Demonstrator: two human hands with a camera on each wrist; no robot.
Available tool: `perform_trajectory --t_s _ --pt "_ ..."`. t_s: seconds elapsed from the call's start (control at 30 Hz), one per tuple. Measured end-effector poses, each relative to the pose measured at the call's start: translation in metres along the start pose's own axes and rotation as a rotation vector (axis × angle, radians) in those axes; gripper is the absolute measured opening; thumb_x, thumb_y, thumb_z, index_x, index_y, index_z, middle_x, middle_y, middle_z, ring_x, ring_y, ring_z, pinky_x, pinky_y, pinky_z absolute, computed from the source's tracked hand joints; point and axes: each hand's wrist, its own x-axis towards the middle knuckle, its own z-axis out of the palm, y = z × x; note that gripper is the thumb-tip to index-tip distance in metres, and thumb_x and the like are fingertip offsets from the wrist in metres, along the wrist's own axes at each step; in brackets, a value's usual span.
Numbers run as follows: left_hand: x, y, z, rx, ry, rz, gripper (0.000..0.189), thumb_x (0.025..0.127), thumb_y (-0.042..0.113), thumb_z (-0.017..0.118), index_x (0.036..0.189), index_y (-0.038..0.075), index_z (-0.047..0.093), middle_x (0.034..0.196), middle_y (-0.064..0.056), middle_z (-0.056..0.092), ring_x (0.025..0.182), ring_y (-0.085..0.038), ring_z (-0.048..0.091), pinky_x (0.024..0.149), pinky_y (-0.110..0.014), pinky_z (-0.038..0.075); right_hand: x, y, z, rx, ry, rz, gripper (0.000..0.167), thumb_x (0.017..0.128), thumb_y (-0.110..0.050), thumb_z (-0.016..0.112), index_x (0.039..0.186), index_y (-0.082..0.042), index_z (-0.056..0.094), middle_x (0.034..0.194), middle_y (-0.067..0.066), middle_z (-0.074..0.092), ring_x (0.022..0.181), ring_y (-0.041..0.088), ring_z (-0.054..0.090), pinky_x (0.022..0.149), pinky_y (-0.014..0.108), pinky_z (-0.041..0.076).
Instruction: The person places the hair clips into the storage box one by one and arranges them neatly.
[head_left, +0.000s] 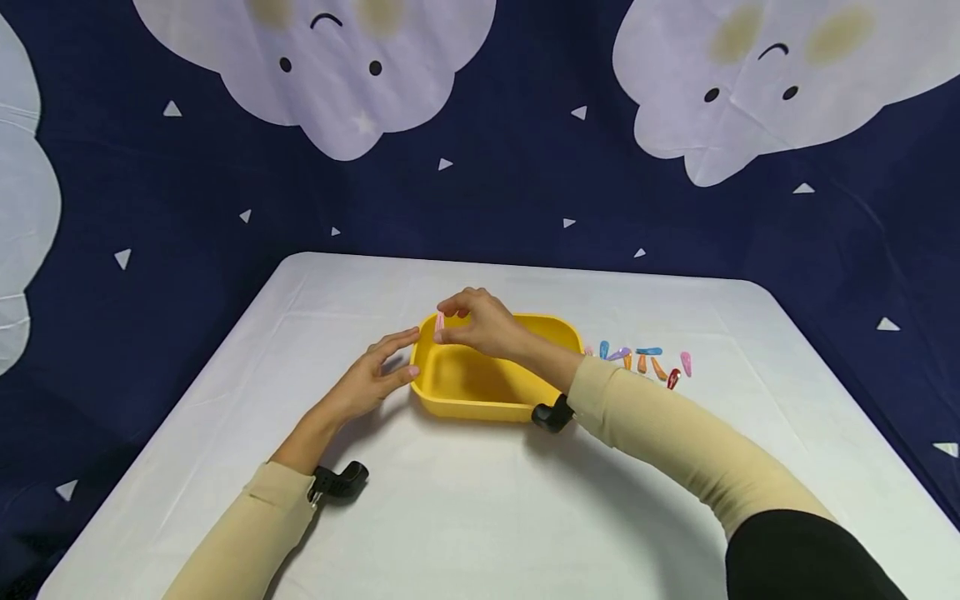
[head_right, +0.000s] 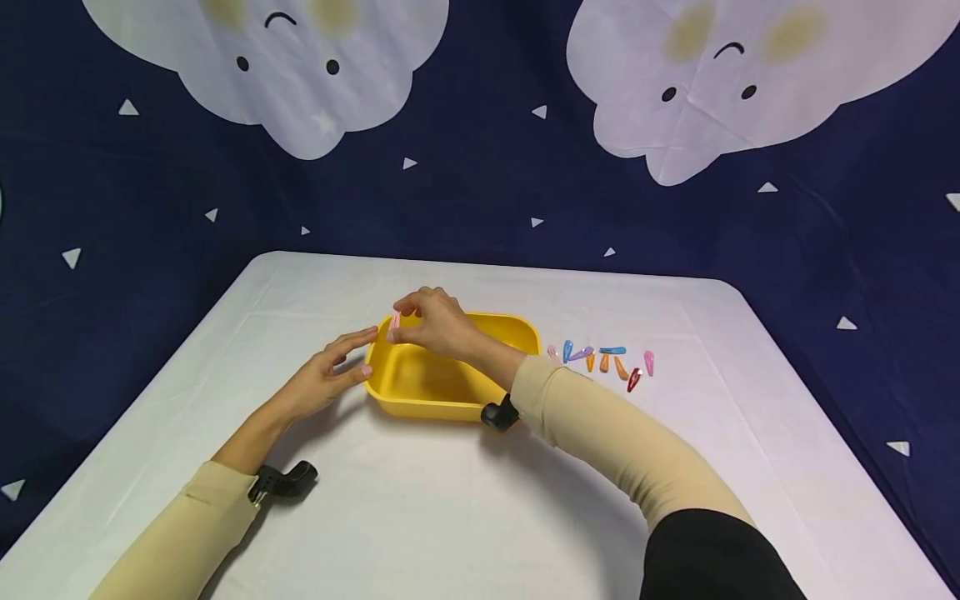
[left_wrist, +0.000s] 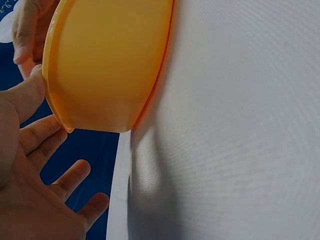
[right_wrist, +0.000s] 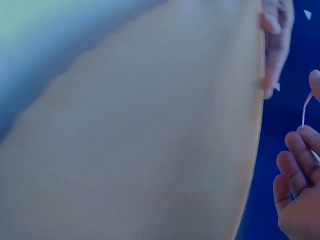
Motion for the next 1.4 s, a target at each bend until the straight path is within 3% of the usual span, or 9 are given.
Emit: perform_trajectory --t_s 0.2,0.6,1.07,1.4 --pt "-0.001 0.000 0.000 -0.004 -0.003 0.008 0.056 0.092 0.029 0.060 0.143 0.013 0.042 0.154 -0.004 0.033 0.145 -0.033 0.019 0.114 -0.062 0.014 -0.005 0.007 0.012 0.010 0.011 0.062 0.052 0.079 -0.040 0.075 0.122 -0.014 0.063 0.113 0.001 0.063 0.107 0.019 0.051 0.092 0.034 0.046" --pt "-0.002 0.000 -0.001 -0.015 0.003 0.014 0.053 0.093 0.023 0.059 0.142 0.011 0.042 0.154 -0.006 0.033 0.145 -0.034 0.019 0.115 -0.061 0.016 -0.003 0.008 0.028 0.017 0.005 0.050 0.052 0.079 -0.035 0.076 0.123 -0.010 0.063 0.112 0.006 0.065 0.102 0.021 0.053 0.087 0.031 0.048" --pt "0.000 0.000 0.002 -0.033 -0.007 0.008 0.055 0.093 0.026 0.059 0.143 0.012 0.041 0.154 -0.004 0.031 0.146 -0.032 0.018 0.116 -0.059 0.017 -0.001 0.015 0.038 0.049 -0.021 0.127 0.051 0.079 -0.032 0.076 0.123 -0.009 0.062 0.115 0.006 0.066 0.102 0.021 0.054 0.091 0.032 0.047" --pt "-0.001 0.001 0.003 -0.034 -0.006 0.007 0.054 0.093 0.025 0.060 0.143 0.011 0.041 0.154 -0.004 0.031 0.145 -0.032 0.018 0.115 -0.059 0.017 0.000 0.019 0.046 0.072 -0.038 0.130 0.052 0.078 -0.031 0.077 0.123 -0.008 0.063 0.114 0.007 0.066 0.098 0.020 0.054 0.086 0.030 0.048"
